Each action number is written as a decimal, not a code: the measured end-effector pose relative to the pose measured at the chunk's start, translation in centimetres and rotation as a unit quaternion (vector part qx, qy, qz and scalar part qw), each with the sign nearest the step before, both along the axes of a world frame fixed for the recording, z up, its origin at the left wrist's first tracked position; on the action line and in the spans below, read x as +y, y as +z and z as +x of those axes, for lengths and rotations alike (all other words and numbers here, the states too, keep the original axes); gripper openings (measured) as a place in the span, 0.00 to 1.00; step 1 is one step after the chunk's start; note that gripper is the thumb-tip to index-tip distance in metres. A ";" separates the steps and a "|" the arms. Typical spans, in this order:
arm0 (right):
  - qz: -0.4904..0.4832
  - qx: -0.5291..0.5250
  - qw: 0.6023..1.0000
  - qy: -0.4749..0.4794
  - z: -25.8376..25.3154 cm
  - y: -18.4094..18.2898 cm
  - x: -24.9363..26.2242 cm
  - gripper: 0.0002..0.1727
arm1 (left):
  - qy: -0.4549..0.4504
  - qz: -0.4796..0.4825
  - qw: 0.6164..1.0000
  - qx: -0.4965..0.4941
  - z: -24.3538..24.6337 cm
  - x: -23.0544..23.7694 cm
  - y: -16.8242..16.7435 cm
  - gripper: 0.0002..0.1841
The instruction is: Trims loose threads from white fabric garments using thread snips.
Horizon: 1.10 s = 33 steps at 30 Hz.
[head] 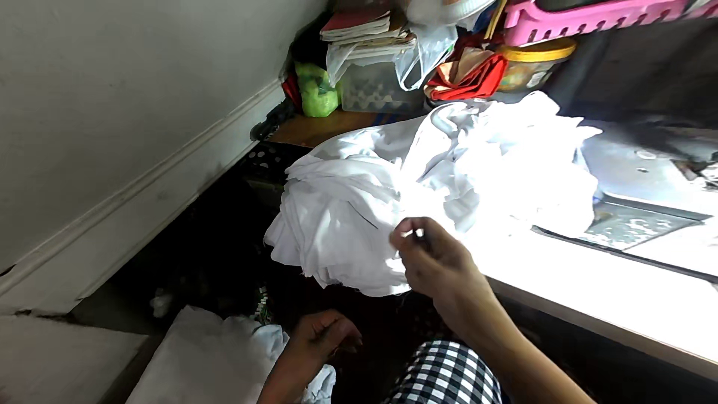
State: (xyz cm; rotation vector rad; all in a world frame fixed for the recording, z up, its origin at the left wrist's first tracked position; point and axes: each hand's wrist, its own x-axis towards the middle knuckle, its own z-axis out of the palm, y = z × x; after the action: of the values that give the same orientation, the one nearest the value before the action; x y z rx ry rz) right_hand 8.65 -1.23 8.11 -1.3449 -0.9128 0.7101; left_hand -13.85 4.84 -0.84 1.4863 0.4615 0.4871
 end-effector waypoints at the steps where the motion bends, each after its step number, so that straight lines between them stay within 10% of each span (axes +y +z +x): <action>1: 0.006 0.059 0.998 -0.026 0.6 0.3 0.4 0.07 | 0.021 -0.016 0.999 -0.043 0.4 0.0 0.9 0.17; 5: -0.023 0.118 0.991 -0.055 2.1 0.5 2.0 0.12 | 0.081 -0.051 0.983 -0.156 2.6 0.6 3.7 0.16; 14: 0.056 -0.095 0.993 -0.042 1.1 -0.3 -0.2 0.08 | 0.116 -0.114 0.973 -0.166 4.6 0.0 4.9 0.14; 24: 0.131 -0.349 0.922 0.107 -3.8 -4.6 -3.2 0.08 | 0.174 -0.225 0.952 -0.114 6.3 0.0 6.3 0.35; 30: 0.099 -0.348 0.922 0.136 -3.7 -6.3 -4.0 0.08 | 0.111 -0.082 0.985 -0.106 4.9 -0.4 5.2 0.17; 33: 0.016 -0.274 0.946 0.172 -2.6 -6.1 -4.3 0.23 | 0.122 0.003 0.989 -0.077 3.6 -0.7 4.6 0.16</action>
State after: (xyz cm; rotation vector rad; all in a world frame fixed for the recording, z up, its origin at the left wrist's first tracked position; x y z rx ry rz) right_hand 6.08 -5.53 1.98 -1.3929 -1.6276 0.5818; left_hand -10.29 4.14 3.76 1.3924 0.5233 0.7919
